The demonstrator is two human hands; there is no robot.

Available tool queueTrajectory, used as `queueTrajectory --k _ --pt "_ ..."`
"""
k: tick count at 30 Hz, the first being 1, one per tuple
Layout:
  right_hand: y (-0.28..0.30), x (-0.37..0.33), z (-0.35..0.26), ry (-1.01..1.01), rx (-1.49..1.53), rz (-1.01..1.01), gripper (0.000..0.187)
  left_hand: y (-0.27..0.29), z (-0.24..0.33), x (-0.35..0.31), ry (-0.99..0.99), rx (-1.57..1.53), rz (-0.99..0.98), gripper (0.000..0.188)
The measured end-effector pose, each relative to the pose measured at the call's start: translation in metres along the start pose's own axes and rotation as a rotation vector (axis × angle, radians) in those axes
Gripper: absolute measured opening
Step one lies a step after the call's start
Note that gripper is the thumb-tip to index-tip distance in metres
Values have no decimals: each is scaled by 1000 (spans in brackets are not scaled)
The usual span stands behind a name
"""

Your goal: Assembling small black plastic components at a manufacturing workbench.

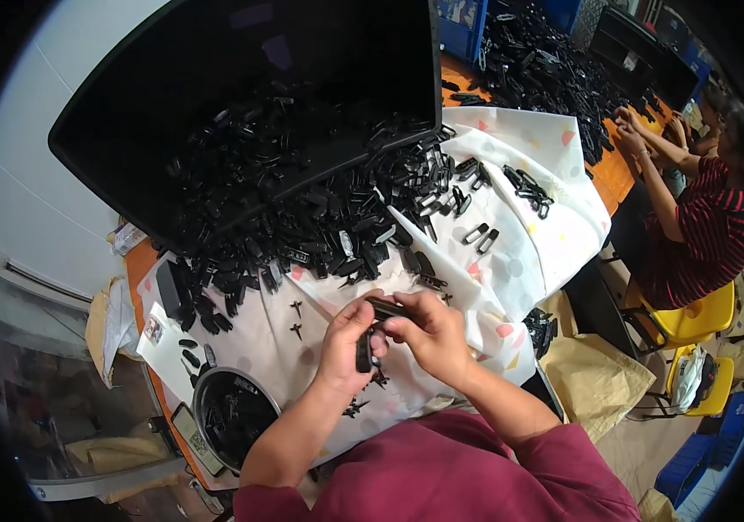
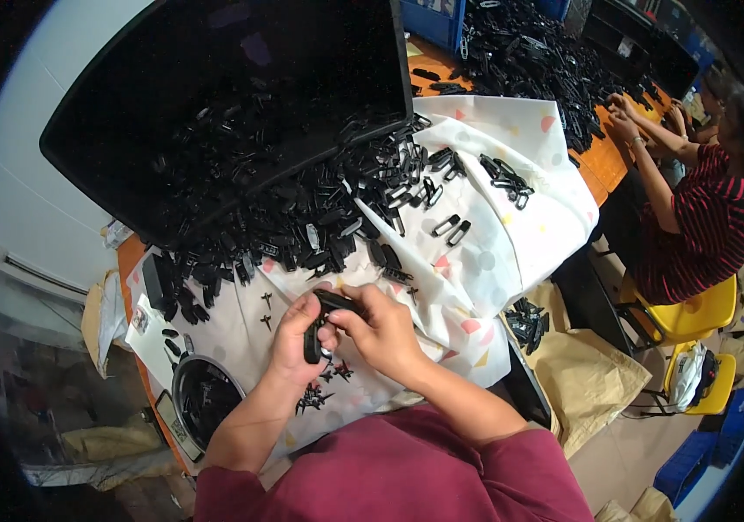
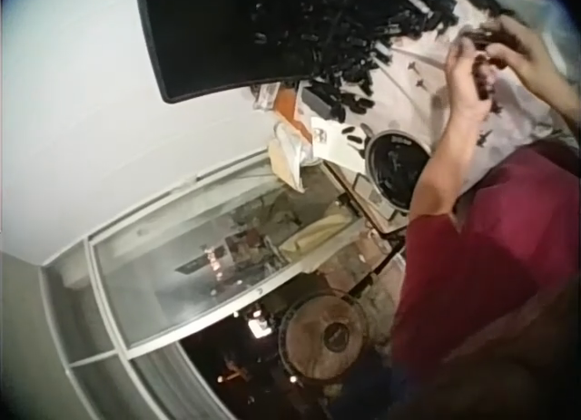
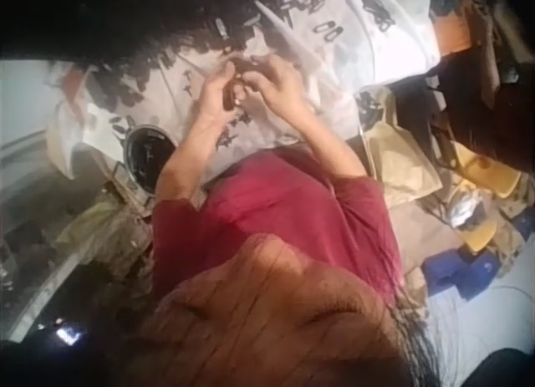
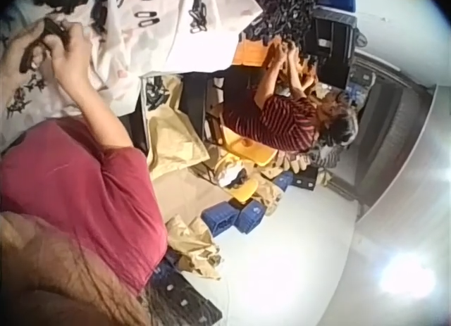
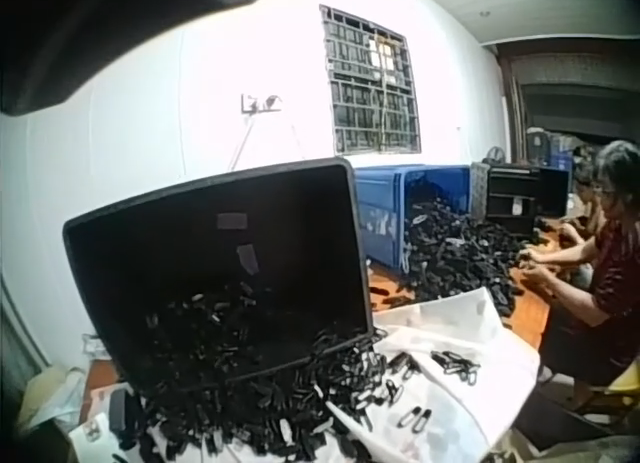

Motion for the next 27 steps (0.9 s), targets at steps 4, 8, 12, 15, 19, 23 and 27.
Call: queueTrajectory --k 4,8,12,15,19,23,27 --pt "-20 32 8 -34 -167 -117 23 26 2 16 72 -161 116 25" --pt "-32 46 8 -26 -81 -81 27 35 10 27 76 -258 73 23" --pt "-32 62 19 -18 -158 -142 38 39 33 31 -67 -182 163 27" --pt "-2 86 10 220 -724 -39 32 52 61 46 -176 -64 325 22" --pt "2 112 38 432 -1258 29 18 82 81 80 -192 770 516 26" --pt "-10 109 33 538 -1234 -53 11 72 80 98 -235 1524 578 27" --pt "-12 114 42 557 -1275 -130 11 54 76 102 -190 1570 522 24"
Point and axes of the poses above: each hand's wrist, its own x-axis towards the middle knuckle, its own y-axis out of the back of the hand, z = x × y, the point moved 9 cm from there along x, towards the middle knuckle
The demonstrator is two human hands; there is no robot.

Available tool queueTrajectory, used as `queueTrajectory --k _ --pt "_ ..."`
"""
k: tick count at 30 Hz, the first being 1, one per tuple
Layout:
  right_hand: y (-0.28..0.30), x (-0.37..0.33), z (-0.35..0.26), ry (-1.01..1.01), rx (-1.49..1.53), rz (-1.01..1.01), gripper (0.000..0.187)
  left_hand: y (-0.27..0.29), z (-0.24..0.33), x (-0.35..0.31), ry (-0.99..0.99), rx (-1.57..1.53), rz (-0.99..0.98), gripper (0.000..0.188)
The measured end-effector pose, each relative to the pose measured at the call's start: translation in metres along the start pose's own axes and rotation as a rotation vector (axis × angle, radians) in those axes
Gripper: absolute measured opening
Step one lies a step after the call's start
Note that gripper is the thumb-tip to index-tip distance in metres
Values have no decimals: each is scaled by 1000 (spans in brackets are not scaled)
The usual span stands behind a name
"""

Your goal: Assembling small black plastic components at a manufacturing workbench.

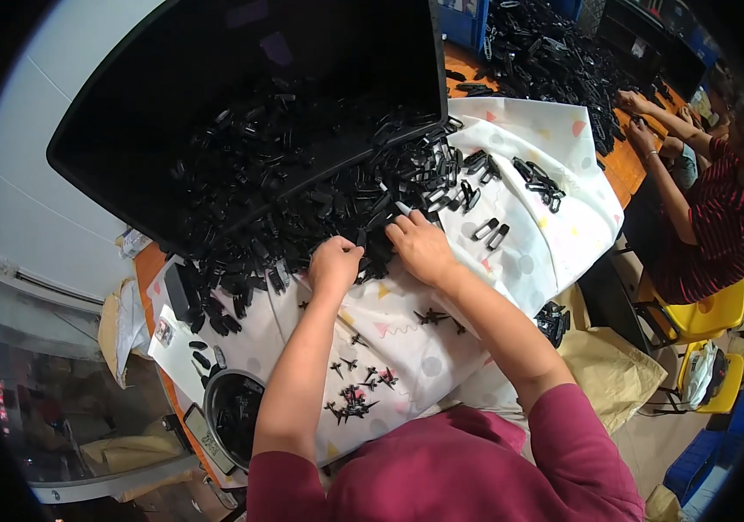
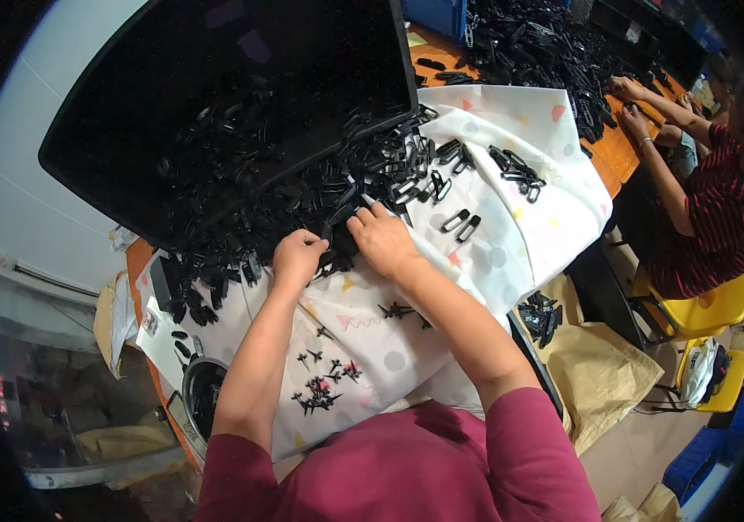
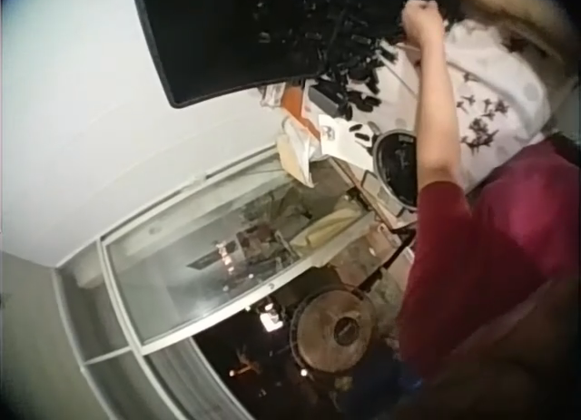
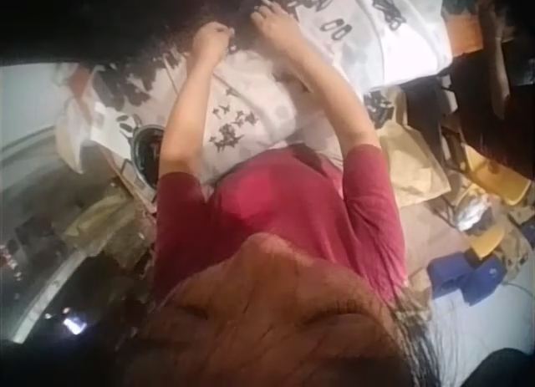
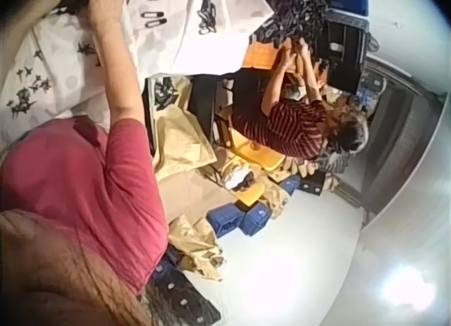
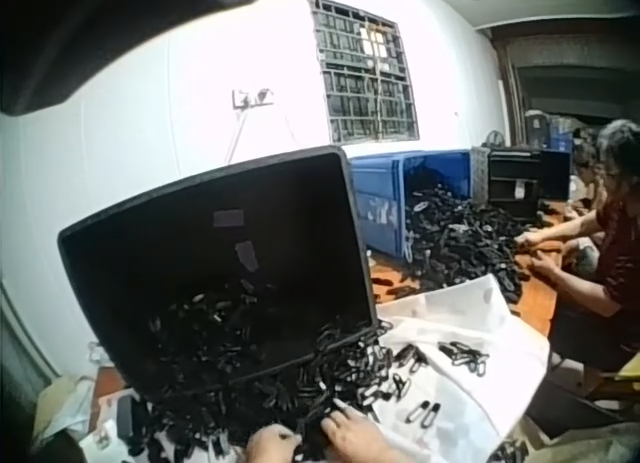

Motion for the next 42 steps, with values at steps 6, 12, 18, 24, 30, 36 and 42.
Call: queueTrajectory --k 6,12,18,24,30,36,42 --pt "35 -4 6 -65 382 115 12 15 -13 -24 -50 -639 -85 15" --pt "69 -22 -47 -235 1301 3 28 19 19 -81 110 -1266 -573 28" --pt "81 -44 -61 -395 1592 -107 19 59 45 -110 -266 -882 -282 32" --pt "80 -57 -61 -511 1672 -112 14 86 70 -138 -569 -539 -126 30" --pt "85 -62 -63 -572 1672 -174 12 99 72 -151 -640 -418 18 28" --pt "96 -57 -58 -319 1119 -88 9 103 93 -167 -908 31 208 25" --pt "83 -62 -68 -568 1439 -12 10 53 36 -141 -176 -956 -176 32"
Point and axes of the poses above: each hand's wrist, its own x-axis towards the middle knuckle, its own y-axis out of the back of the hand, z = x × y, the point moved 9 cm from there along x, towards the middle knuckle
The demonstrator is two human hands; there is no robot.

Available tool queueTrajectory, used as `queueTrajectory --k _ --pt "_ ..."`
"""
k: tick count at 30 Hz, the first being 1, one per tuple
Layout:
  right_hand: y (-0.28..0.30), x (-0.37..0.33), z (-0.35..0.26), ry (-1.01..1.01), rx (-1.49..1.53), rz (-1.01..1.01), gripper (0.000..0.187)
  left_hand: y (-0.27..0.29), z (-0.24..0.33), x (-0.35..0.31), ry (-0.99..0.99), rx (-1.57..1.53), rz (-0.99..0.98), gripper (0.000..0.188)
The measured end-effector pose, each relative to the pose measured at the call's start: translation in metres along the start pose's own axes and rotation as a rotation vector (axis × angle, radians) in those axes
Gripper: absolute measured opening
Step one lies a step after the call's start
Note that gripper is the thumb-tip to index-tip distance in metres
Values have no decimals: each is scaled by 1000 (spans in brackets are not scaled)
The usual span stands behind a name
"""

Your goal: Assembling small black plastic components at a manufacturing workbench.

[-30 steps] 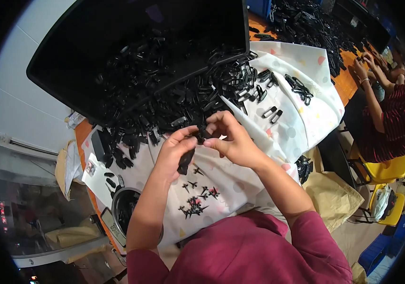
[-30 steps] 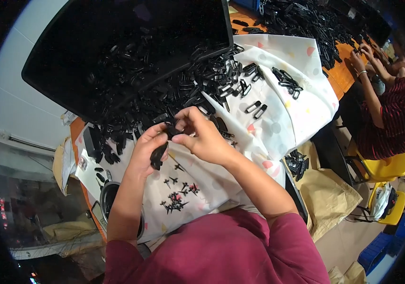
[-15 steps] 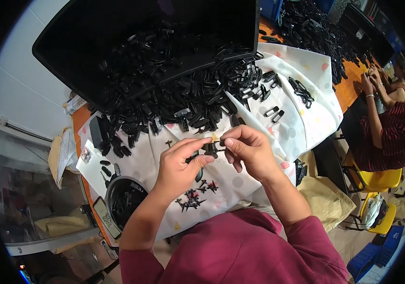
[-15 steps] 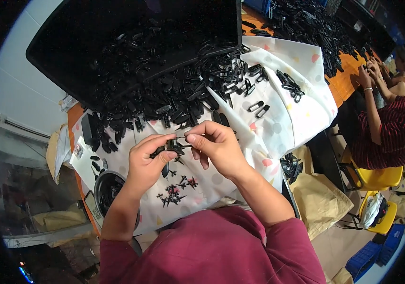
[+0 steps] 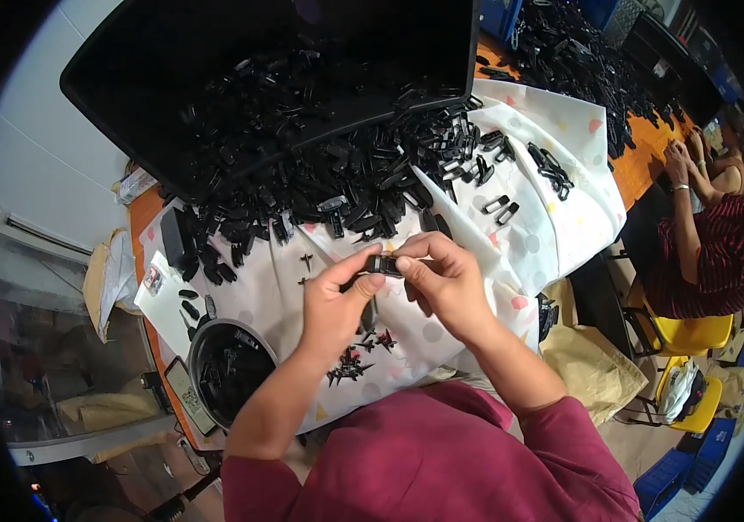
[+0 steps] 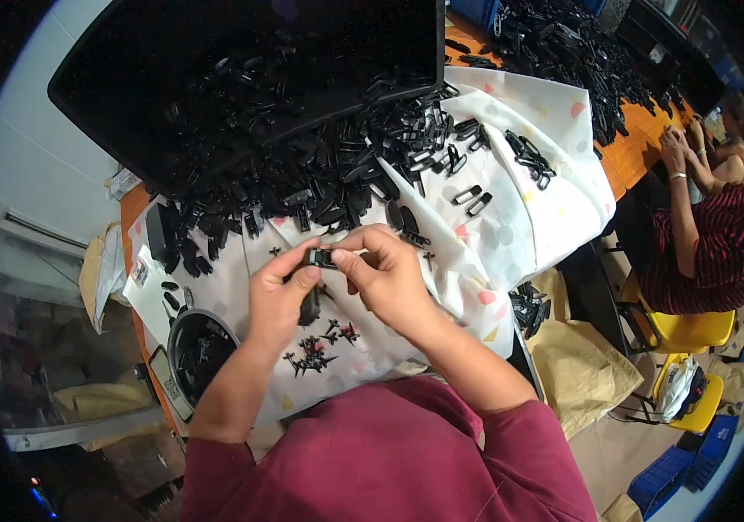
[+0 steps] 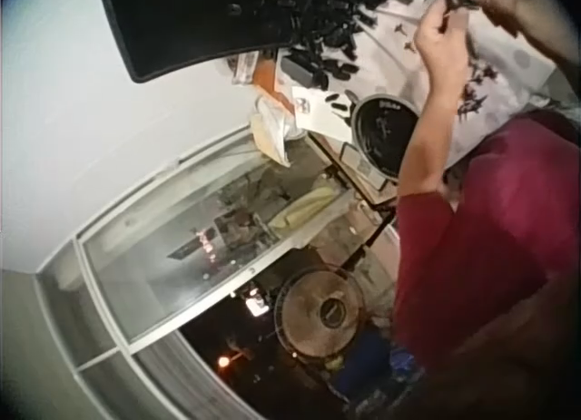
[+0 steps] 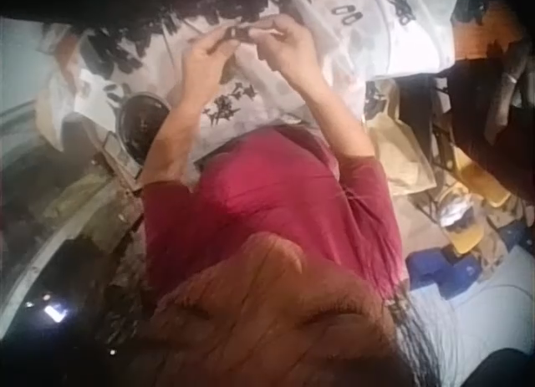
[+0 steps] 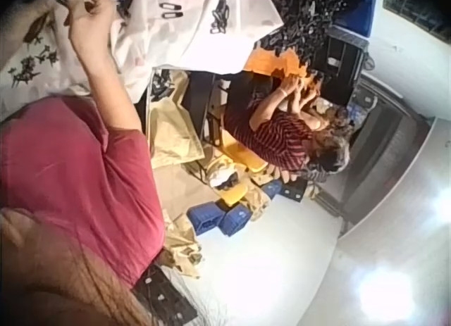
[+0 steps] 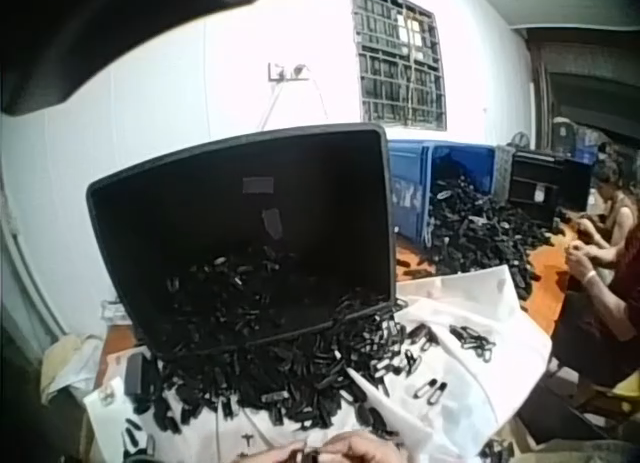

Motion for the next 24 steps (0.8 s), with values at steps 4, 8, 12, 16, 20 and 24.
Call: queueTrajectory --k 4,8,12,16,20,24 --pt "-3 -8 15 12 25 60 22 -6 -14 0 92 -247 57 33" --pt "-12 -28 16 93 -202 17 20 -4 -31 -23 311 -663 -135 29" --pt "-44 -19 35 -1 -413 -318 24 62 -20 -60 213 -45 88 25" --pt "27 37 40 232 -958 50 22 140 35 -117 -245 1151 401 23" --pt "53 81 48 259 -1231 230 11 165 6 -132 -108 1302 360 30" --pt "51 109 56 309 -1405 199 11 141 19 -108 -196 1460 317 37"
Point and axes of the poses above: each hand's wrist, its own x-axis towards the middle knuckle, its own y-axis out of the back of the hand, z = x × y, the point moved 9 cm from there along x, towards the middle knuckle
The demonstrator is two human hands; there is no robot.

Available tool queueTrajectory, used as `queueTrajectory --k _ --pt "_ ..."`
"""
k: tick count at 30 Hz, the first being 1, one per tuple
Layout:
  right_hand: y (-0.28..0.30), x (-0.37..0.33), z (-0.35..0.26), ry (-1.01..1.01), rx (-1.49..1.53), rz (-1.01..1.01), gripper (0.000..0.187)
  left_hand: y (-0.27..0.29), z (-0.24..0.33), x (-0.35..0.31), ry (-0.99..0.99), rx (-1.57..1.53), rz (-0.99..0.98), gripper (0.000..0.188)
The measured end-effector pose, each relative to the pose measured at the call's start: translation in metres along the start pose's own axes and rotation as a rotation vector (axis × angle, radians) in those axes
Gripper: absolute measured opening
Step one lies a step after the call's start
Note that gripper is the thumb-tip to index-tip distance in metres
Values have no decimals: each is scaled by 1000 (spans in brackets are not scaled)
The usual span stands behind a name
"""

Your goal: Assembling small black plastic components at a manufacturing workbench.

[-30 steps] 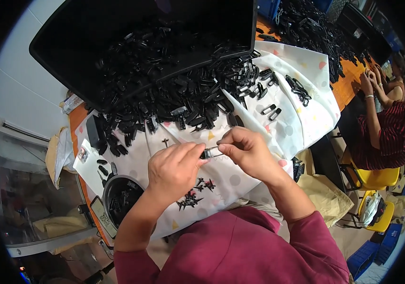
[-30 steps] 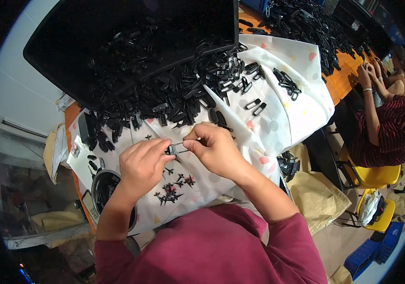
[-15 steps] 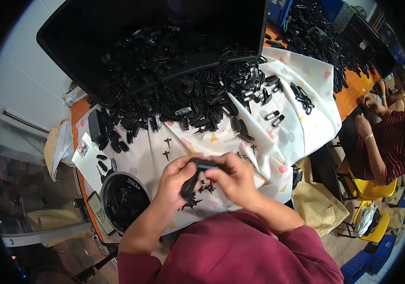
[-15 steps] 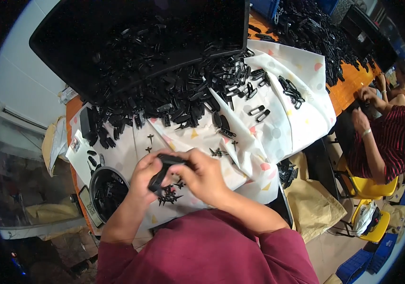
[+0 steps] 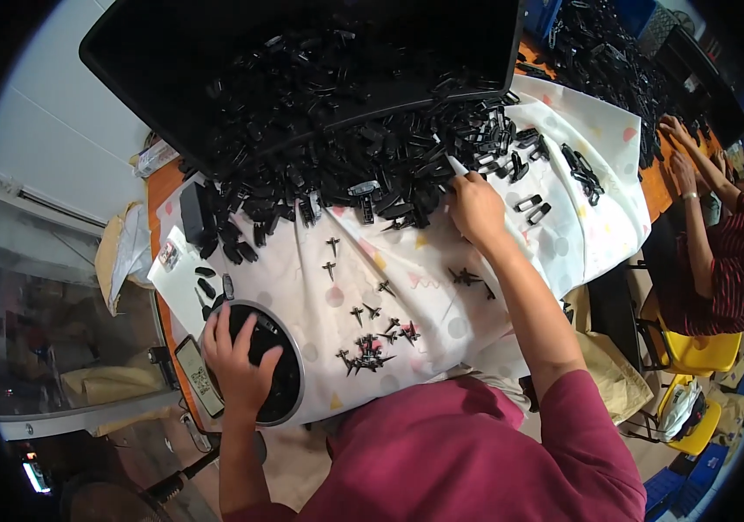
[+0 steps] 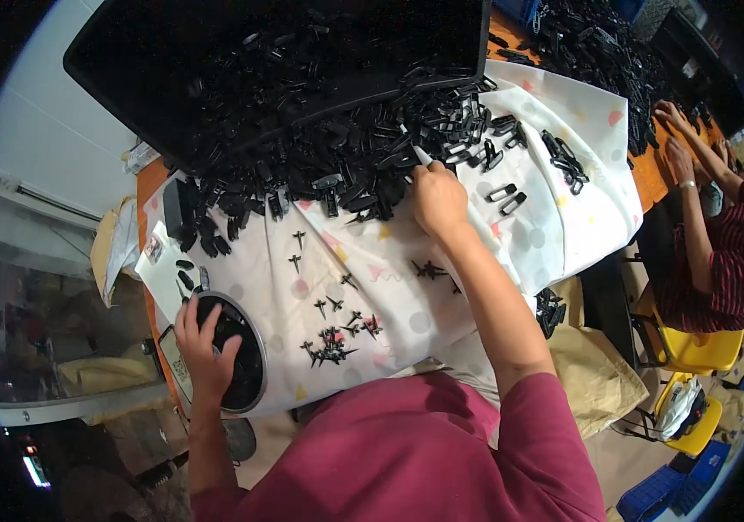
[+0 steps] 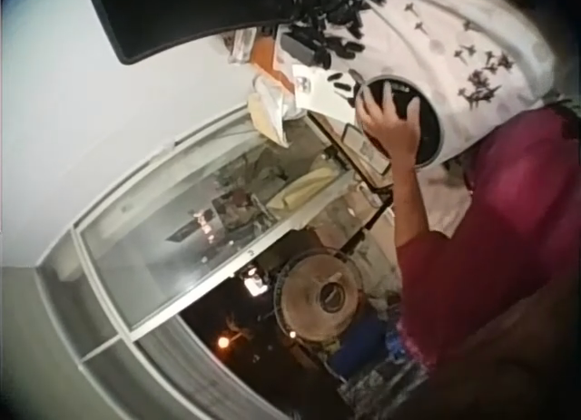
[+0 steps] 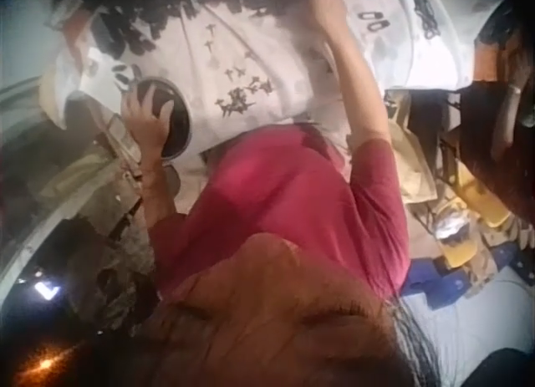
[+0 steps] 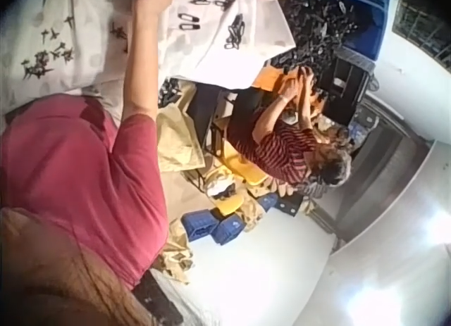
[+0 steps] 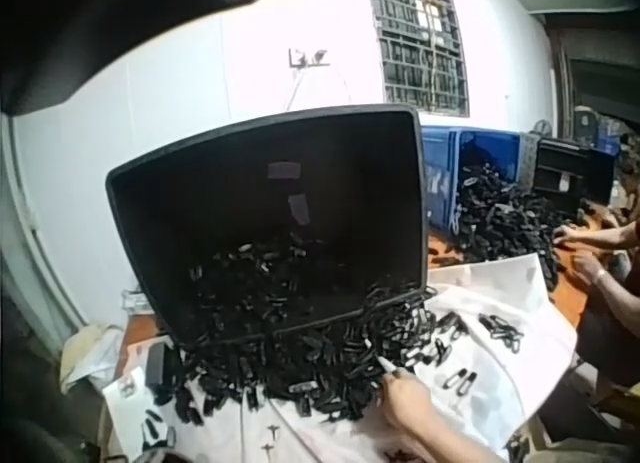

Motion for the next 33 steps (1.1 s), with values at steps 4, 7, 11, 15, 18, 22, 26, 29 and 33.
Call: queueTrajectory --k 4,7,11,15,18,22,26,29,33 --pt "-12 3 -13 99 -126 -6 12 -22 52 67 -203 -190 80 31" --pt "-26 0 -14 96 -159 -95 12 -81 97 114 -268 -371 -50 23" --pt "-29 -6 -17 136 -141 -116 13 -139 135 152 -340 -115 -74 18" --pt "-5 -14 -4 56 25 36 9 -142 143 158 -338 -33 -63 6" --pt "5 -11 -6 -18 127 14 12 -133 134 148 -333 -102 -103 8" --pt "9 -18 7 -216 470 33 33 -124 108 132 -127 -266 -263 12" --pt "-3 -44 -24 -563 1319 -447 43 -108 95 116 -159 -630 -226 20" --pt "7 -51 -48 -444 1603 -371 46 -98 107 110 -88 -837 -316 32" --pt "38 -58 -83 -30 1337 -282 36 -96 110 95 182 -1591 -355 33"
Point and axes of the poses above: each hand's wrist, its own x-axis towards the middle knuckle, its own y-axis out of the back of the hand, z = x × y, the point moved 9 cm from there along x, towards the middle knuckle
